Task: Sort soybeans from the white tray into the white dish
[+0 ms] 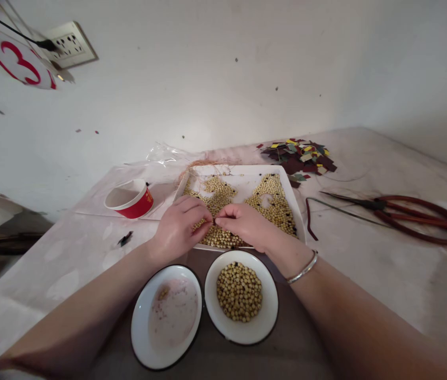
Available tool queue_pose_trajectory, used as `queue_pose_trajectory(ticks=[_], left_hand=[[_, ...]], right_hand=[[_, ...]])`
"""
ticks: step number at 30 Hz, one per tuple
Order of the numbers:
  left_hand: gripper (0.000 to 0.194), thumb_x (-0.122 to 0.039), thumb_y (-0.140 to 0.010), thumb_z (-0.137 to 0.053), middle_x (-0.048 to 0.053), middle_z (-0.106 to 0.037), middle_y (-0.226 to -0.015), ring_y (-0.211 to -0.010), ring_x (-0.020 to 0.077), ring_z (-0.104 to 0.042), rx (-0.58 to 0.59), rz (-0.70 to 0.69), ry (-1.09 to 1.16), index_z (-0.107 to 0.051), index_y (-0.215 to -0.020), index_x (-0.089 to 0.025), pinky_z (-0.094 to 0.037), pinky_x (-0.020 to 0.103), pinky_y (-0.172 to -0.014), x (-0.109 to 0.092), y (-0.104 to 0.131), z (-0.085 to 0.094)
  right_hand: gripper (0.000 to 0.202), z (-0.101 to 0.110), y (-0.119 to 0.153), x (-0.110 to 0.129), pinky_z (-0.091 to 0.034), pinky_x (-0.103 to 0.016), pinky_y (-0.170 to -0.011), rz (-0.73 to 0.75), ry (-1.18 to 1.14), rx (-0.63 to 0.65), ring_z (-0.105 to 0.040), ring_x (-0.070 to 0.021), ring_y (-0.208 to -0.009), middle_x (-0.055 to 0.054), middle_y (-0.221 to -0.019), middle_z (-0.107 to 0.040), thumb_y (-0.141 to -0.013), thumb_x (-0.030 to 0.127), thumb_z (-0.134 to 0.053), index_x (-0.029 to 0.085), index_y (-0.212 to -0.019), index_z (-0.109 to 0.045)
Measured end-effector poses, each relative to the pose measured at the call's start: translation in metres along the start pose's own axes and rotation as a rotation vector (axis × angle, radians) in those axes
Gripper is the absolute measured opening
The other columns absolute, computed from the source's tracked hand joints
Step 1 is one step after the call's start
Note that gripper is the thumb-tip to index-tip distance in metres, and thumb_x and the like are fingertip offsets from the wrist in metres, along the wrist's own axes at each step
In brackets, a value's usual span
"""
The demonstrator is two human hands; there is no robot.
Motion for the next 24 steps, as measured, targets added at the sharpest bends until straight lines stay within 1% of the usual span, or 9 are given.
queue_pose_trajectory(ticks=[3, 8, 12, 17, 22, 24], left_hand=[[0.012, -0.019, -0.085, -0.048, 0.004, -0.058, -0.084, -0.082, 0.0163, -0.051, 0.013, -0.02, -0.018, -0.058, -0.079, -0.017, -0.041, 0.031, -0.077, -0.0013, 0.0003, -0.0012], [0.009, -0.017, -0.083, -0.05, 0.004, -0.058, -0.082, -0.081, 0.0163, -0.051, -0.014, 0.009, -0.011, -0.058, -0.079, -0.016, -0.041, 0.03, -0.075, 0.0019, 0.0005, 0.0014], [0.013, -0.02, -0.085, -0.048, 0.004, -0.059, -0.083, -0.082, 0.0165, -0.051, 0.039, -0.044, -0.013, -0.057, -0.077, -0.016, -0.04, 0.031, -0.077, -0.0042, 0.0005, -0.003], [0.009, -0.018, -0.083, -0.05, 0.003, -0.058, -0.081, -0.081, 0.016, -0.051, 0.009, 0.006, 0.01, -0.057, -0.079, -0.016, -0.04, 0.03, -0.075, 0.0007, 0.0002, -0.0001], [0.011, -0.019, -0.084, -0.049, 0.004, -0.059, -0.084, -0.083, 0.0165, -0.051, 0.047, -0.018, -0.004, -0.057, -0.078, -0.016, -0.041, 0.031, -0.078, -0.0033, 0.0006, -0.0049], [0.01, -0.019, -0.084, -0.049, 0.004, -0.059, -0.083, -0.082, 0.0167, -0.051, 0.045, -0.014, 0.004, -0.057, -0.078, -0.016, -0.041, 0.032, -0.077, -0.0021, 0.0005, -0.0051]], right_hand=[[0.015, 0.0002, -0.0003, -0.0004, -0.036, -0.027, -0.06, -0.01, -0.004, -0.005, -0.047, -0.014, -0.063, 0.001, -0.065, -0.055, -0.076, 0.032, -0.055, 0.018, -0.075, -0.061], [0.015, 0.0004, -0.001, -0.0007, -0.037, -0.027, -0.06, -0.016, -0.018, -0.013, -0.047, -0.0141, -0.063, 0.001, -0.065, -0.056, -0.076, 0.031, -0.055, 0.018, -0.073, -0.062], [0.014, 0.0004, -0.0009, -0.0023, -0.037, -0.027, -0.06, -0.023, -0.025, -0.012, -0.049, -0.0144, -0.064, 0.001, -0.067, -0.057, -0.075, 0.03, -0.056, 0.017, -0.076, -0.062], [0.018, 0.0013, -0.0002, -0.001, -0.035, -0.026, -0.056, -0.023, 0.006, -0.022, -0.044, -0.0127, -0.059, 0.002, -0.063, -0.053, -0.076, 0.033, -0.055, 0.018, -0.075, -0.062], [0.016, 0.0009, -0.001, -0.0023, -0.036, -0.026, -0.059, -0.018, -0.003, -0.019, -0.047, -0.0139, -0.062, 0.002, -0.065, -0.056, -0.075, 0.032, -0.055, 0.018, -0.075, -0.062], [0.016, 0.001, -0.0009, -0.0019, -0.035, -0.026, -0.058, -0.016, -0.003, -0.025, -0.047, -0.0139, -0.062, 0.002, -0.065, -0.056, -0.075, 0.033, -0.055, 0.018, -0.075, -0.062]])
Point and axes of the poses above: each hand's wrist, its own y-axis away from the middle knuckle, its own z-axis out of the back of the hand, x = y × z, the point moved 7 cm from there along -y, towards the middle knuckle
